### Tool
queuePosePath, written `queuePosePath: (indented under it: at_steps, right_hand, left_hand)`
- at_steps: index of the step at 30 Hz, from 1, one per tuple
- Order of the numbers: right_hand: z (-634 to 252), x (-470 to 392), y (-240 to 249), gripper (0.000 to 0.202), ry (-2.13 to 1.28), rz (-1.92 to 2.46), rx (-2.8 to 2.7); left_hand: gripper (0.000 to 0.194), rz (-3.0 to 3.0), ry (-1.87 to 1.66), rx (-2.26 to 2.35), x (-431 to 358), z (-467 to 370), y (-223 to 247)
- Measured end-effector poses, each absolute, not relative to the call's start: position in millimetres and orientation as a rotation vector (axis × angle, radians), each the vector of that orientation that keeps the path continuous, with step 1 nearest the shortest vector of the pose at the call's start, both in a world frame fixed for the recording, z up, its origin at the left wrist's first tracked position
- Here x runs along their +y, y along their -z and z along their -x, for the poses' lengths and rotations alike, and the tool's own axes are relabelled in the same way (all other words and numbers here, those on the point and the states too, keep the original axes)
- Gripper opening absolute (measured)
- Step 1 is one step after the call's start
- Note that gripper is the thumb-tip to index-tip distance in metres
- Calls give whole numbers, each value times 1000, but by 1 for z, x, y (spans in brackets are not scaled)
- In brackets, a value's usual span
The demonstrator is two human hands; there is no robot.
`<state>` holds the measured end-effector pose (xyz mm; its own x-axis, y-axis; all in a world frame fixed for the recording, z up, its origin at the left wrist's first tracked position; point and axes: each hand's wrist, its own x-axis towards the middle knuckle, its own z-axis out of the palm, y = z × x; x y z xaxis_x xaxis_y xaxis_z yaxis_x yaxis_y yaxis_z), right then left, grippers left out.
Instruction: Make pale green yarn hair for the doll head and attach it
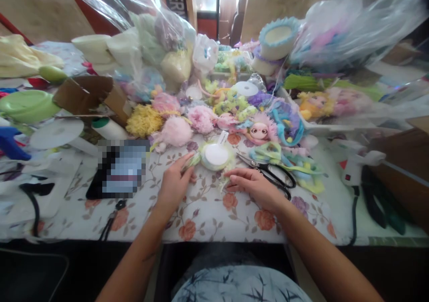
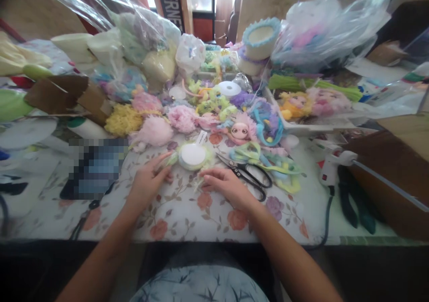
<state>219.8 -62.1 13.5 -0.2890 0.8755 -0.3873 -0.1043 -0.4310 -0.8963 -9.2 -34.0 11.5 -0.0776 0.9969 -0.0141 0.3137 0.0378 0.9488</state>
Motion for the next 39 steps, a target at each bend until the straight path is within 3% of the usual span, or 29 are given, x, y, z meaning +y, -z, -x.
queuePosePath:
  at_steps: [5, 12, 18, 20, 23, 26, 28, 32, 39]
  right_hand:
    - [-223, -63, -15, 39, -1951, 1282, -1191]
    - [-240, -74, -13, 38, -1958, 1274, -1470]
    - [-283, -89, -44, 36, -1865, 1367, -1834]
    - [-297, -88, -51, 34, -1616, 1498, -1816]
    - [-311, -80, -48, 28, -865, 1744, -1812]
    - [-315, -71, -34, 22, -454, 1784, -2039]
    - [-315, -67, -25, 23, -459, 1821, -2169]
    - [-316, -58, -20, 27, -584, 1921, -2212]
    - [-334, -61, -39, 24, -736, 1978, -2037]
  left_hand:
    - [22, -1571, -1081, 1661, -64, 22, 1]
    - [18, -1940, -978, 1752, -98, 23, 3]
    - [19, -2033, -845, 1695, -117, 19, 0]
    - [18, -2036, -876, 1662, -116, 8, 1]
    - [19, -2012, -970, 1708, -108, -18, 3]
    - [34, -2045, -950, 1804, -98, -46, 6]
    - [32, -2115, -915, 1819, -94, -60, 8]
    - [7, -2259, -906, 1740, -96, -67, 13]
    - [13, -2223, -1062, 1628, -108, -50, 22]
